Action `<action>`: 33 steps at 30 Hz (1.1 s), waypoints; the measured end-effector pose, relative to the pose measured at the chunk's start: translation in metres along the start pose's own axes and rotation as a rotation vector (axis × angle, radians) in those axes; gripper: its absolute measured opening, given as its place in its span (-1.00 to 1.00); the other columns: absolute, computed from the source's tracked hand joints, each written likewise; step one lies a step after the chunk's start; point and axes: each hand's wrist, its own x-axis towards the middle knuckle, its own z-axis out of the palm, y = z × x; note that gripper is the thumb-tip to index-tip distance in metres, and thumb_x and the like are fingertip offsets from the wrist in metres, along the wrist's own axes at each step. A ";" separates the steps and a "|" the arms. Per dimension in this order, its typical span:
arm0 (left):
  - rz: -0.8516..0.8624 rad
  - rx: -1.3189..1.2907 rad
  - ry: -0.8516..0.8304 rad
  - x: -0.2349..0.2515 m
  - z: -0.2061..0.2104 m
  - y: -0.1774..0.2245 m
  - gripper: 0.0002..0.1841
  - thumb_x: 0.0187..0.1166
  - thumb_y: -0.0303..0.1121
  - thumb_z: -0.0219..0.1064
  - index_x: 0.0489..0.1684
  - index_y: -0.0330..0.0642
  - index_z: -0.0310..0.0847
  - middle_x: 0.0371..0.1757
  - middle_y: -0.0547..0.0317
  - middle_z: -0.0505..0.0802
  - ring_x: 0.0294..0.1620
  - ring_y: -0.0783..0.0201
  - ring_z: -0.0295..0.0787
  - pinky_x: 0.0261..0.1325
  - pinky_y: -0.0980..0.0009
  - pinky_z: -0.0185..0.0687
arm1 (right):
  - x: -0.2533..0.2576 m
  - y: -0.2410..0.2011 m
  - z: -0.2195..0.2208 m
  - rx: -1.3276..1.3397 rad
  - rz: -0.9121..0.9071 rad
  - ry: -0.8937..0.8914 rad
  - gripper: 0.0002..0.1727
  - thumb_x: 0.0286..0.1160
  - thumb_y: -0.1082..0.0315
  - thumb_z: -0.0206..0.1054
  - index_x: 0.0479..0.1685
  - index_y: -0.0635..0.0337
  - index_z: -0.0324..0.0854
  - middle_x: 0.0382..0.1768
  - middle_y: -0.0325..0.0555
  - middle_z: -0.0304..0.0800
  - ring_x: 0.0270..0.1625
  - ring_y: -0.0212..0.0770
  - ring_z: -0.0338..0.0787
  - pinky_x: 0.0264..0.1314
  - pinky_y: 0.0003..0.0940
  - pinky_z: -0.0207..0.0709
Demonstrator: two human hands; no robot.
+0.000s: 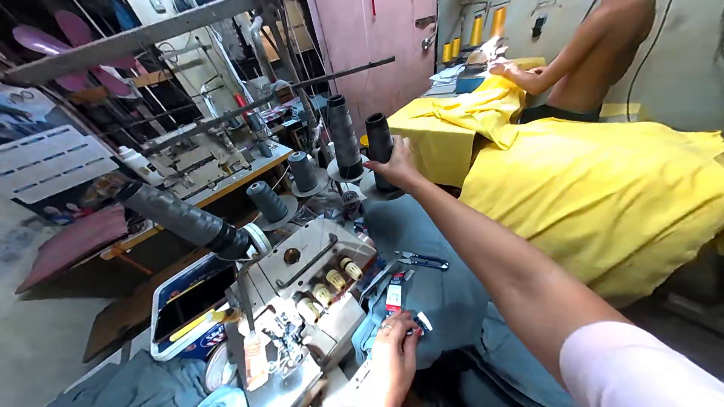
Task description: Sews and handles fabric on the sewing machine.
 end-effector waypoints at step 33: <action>-0.183 0.289 0.537 -0.141 -0.148 0.062 -0.86 0.59 -0.50 0.29 -0.07 -0.34 0.73 0.03 0.07 0.84 0.07 0.53 0.77 0.10 0.63 0.71 | -0.351 0.034 0.044 -0.039 -0.521 -0.110 -0.69 0.63 0.34 0.22 -0.10 0.40 0.82 -0.01 0.24 0.88 0.14 0.14 0.84 0.28 -0.07 0.66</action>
